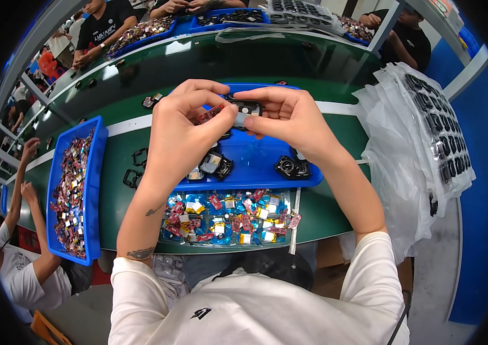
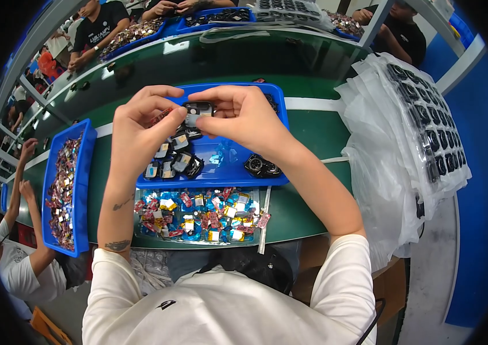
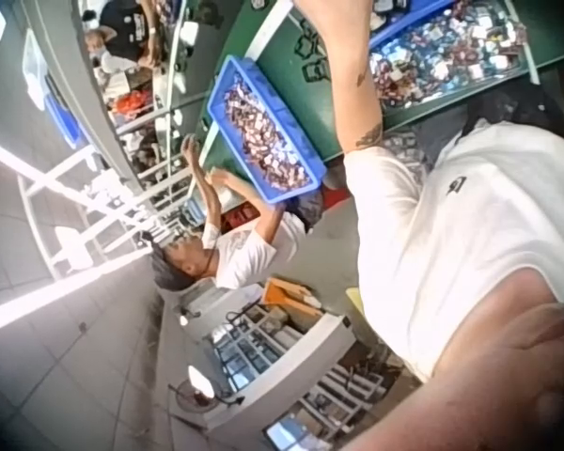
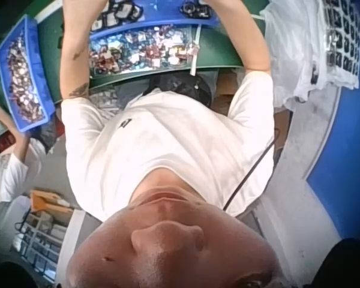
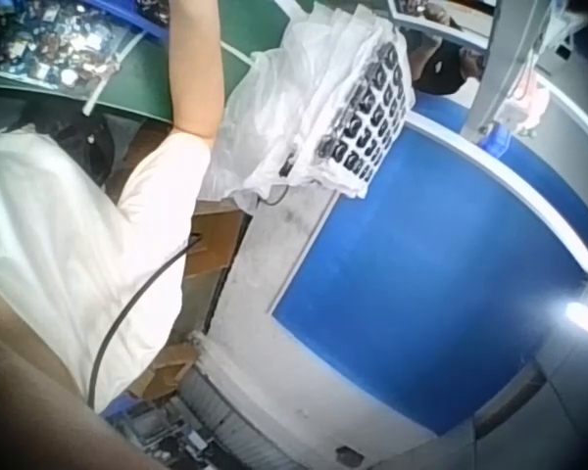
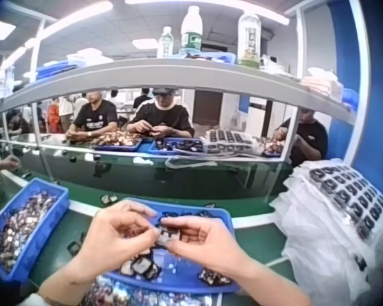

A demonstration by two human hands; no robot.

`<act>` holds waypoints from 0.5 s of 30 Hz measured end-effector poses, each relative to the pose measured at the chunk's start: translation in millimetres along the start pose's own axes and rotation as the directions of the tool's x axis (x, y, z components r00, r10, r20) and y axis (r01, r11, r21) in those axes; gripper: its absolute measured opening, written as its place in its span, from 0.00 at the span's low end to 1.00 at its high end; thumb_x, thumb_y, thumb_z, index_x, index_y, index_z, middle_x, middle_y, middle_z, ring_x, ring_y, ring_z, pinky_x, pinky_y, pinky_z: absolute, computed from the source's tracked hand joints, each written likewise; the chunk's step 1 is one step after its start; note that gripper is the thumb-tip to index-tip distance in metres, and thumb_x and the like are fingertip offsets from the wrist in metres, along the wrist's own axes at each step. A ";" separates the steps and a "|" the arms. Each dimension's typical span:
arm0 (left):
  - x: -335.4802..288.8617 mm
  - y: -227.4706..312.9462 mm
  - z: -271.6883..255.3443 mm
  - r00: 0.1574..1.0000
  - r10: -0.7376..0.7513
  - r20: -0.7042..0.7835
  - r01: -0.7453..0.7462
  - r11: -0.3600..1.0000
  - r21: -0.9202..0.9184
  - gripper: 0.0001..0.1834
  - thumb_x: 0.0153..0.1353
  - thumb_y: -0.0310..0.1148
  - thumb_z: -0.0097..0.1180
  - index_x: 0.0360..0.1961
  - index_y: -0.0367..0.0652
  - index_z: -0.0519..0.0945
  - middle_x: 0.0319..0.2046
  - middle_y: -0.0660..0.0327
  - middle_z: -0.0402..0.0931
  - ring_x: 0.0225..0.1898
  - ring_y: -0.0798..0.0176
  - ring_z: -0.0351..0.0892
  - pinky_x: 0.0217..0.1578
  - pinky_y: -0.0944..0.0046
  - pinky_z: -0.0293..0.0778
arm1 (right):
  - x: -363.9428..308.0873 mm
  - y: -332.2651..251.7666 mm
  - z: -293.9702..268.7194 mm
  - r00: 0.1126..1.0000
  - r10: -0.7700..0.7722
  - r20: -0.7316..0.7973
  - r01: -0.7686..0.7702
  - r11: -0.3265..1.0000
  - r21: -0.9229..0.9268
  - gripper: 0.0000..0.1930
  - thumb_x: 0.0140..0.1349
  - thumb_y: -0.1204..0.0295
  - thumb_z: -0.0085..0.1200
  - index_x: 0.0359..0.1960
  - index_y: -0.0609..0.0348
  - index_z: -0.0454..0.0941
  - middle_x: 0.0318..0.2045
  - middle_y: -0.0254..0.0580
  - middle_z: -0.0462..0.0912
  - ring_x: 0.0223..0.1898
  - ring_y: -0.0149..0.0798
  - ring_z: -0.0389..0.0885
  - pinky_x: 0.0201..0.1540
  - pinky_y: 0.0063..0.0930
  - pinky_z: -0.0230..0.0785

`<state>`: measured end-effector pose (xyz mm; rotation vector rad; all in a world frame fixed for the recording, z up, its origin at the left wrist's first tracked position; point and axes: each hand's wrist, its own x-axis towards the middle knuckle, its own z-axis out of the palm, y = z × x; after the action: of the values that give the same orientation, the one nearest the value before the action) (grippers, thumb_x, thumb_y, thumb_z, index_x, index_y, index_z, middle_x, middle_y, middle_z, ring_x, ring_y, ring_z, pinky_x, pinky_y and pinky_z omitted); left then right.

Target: The recorder is assembling small electronic components, specifically attaching sensors or circuit boards to black circular frames.

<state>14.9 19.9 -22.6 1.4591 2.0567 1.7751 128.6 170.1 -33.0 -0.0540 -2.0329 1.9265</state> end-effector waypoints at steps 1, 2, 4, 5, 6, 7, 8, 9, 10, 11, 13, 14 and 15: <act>-0.5 -0.9 1.6 1.000 0.000 0.001 0.000 1.000 0.001 0.07 0.50 0.29 0.61 0.26 0.35 0.82 0.38 0.60 0.78 0.19 0.79 0.68 0.21 0.77 0.66 | -0.7 0.3 1.7 0.999 -0.033 0.000 0.033 0.999 0.001 0.18 0.54 0.79 0.59 0.48 0.67 0.76 0.30 0.36 0.81 0.28 0.22 0.77 0.33 0.14 0.71; -1.1 -1.4 3.7 1.000 -0.003 -0.003 0.003 1.000 -0.017 0.07 0.50 0.28 0.61 0.26 0.35 0.82 0.37 0.59 0.79 0.19 0.78 0.68 0.21 0.77 0.66 | -1.2 0.4 3.2 0.998 -0.066 0.000 0.066 0.998 0.001 0.18 0.53 0.79 0.59 0.48 0.67 0.76 0.30 0.35 0.81 0.30 0.21 0.77 0.34 0.14 0.71; -1.4 -2.4 6.9 1.000 -0.007 -0.004 0.007 0.999 -0.037 0.07 0.50 0.28 0.61 0.26 0.34 0.82 0.37 0.59 0.80 0.19 0.78 0.68 0.21 0.76 0.65 | -2.8 0.3 4.9 0.996 -0.088 0.000 0.088 0.996 0.005 0.18 0.54 0.79 0.59 0.48 0.67 0.76 0.31 0.35 0.81 0.30 0.20 0.77 0.35 0.14 0.71; -1.4 -2.8 7.7 1.000 -0.008 -0.014 0.007 0.999 -0.038 0.06 0.50 0.28 0.60 0.26 0.34 0.82 0.36 0.58 0.80 0.19 0.78 0.68 0.21 0.76 0.65 | -3.4 0.0 5.5 0.994 -0.109 0.003 0.109 0.994 0.008 0.18 0.54 0.80 0.58 0.48 0.66 0.76 0.32 0.35 0.81 0.31 0.20 0.76 0.35 0.14 0.71; -1.6 -2.7 7.8 1.000 -0.009 -0.024 0.008 0.999 -0.037 0.06 0.51 0.27 0.60 0.26 0.33 0.82 0.35 0.58 0.81 0.19 0.78 0.68 0.21 0.76 0.65 | -3.7 -0.8 6.5 0.994 -0.110 0.002 0.110 0.994 0.009 0.18 0.54 0.80 0.58 0.48 0.66 0.76 0.32 0.35 0.81 0.31 0.20 0.76 0.35 0.14 0.71; -2.2 -2.0 8.0 1.000 -0.008 -0.024 0.007 0.999 -0.037 0.06 0.51 0.27 0.60 0.26 0.33 0.82 0.35 0.58 0.81 0.19 0.78 0.68 0.21 0.76 0.65 | -3.9 -1.9 7.5 0.993 -0.122 0.000 0.122 0.993 -0.002 0.18 0.54 0.80 0.58 0.48 0.66 0.76 0.32 0.35 0.81 0.32 0.20 0.76 0.36 0.14 0.71; -3.3 -0.8 8.0 0.999 -0.019 -0.033 0.017 0.999 -0.047 0.06 0.51 0.27 0.59 0.26 0.33 0.82 0.34 0.57 0.81 0.19 0.78 0.69 0.21 0.76 0.65 | -4.0 -2.4 8.6 0.991 -0.133 -0.002 0.133 0.991 -0.012 0.17 0.55 0.80 0.57 0.48 0.66 0.76 0.32 0.35 0.81 0.32 0.20 0.76 0.37 0.13 0.71; -3.3 0.3 8.8 0.999 -0.029 -0.040 0.026 0.998 -0.058 0.06 0.51 0.27 0.59 0.26 0.32 0.82 0.33 0.57 0.82 0.19 0.78 0.69 0.21 0.76 0.65 | -4.4 -1.9 8.4 0.991 -0.134 -0.005 0.134 0.991 -0.012 0.17 0.55 0.80 0.57 0.48 0.66 0.76 0.32 0.35 0.81 0.32 0.20 0.76 0.37 0.13 0.71; -3.0 1.1 9.2 0.999 -0.028 -0.039 0.026 0.998 -0.058 0.06 0.51 0.27 0.59 0.26 0.32 0.82 0.33 0.57 0.82 0.19 0.78 0.69 0.21 0.76 0.65 | -4.7 -0.8 8.3 0.990 -0.139 -0.016 0.139 0.990 -0.022 0.17 0.55 0.80 0.57 0.49 0.66 0.76 0.32 0.35 0.81 0.32 0.20 0.76 0.37 0.14 0.71; -2.7 1.8 9.4 0.999 -0.032 -0.036 0.030 0.998 -0.062 0.07 0.51 0.26 0.58 0.26 0.32 0.82 0.33 0.57 0.82 0.19 0.78 0.70 0.21 0.76 0.66 | -5.0 -0.3 8.5 0.989 -0.144 -0.026 0.143 0.989 -0.031 0.17 0.56 0.80 0.56 0.49 0.66 0.76 0.33 0.35 0.81 0.32 0.20 0.77 0.37 0.14 0.71; -3.0 1.1 9.5 0.999 -0.037 -0.034 0.035 0.997 -0.069 0.07 0.51 0.26 0.58 0.25 0.31 0.81 0.32 0.57 0.82 0.19 0.78 0.70 0.21 0.77 0.66 | -6.4 -1.8 11.7 0.987 -0.155 -0.036 0.154 0.988 -0.034 0.16 0.57 0.79 0.55 0.49 0.65 0.76 0.33 0.35 0.81 0.32 0.20 0.77 0.38 0.14 0.71; -3.2 0.8 9.9 0.999 -0.036 -0.040 0.033 0.996 -0.079 0.07 0.51 0.26 0.58 0.25 0.31 0.81 0.32 0.57 0.82 0.19 0.78 0.71 0.21 0.77 0.66 | -6.9 -2.2 12.6 0.985 -0.166 -0.045 0.164 0.986 -0.035 0.15 0.58 0.79 0.54 0.48 0.65 0.76 0.33 0.35 0.81 0.32 0.21 0.77 0.38 0.15 0.71; -3.7 1.1 10.0 0.998 -0.035 -0.046 0.031 0.996 -0.088 0.07 0.51 0.26 0.58 0.25 0.30 0.81 0.31 0.57 0.82 0.19 0.78 0.71 0.21 0.77 0.66 | -6.9 -2.2 12.8 0.985 -0.165 -0.044 0.164 0.986 -0.035 0.15 0.58 0.79 0.54 0.48 0.65 0.76 0.33 0.35 0.81 0.32 0.21 0.77 0.38 0.15 0.71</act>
<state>23.4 24.7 -27.0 1.3645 1.9858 1.8789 132.0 155.8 -32.7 0.0591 -1.9709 1.7770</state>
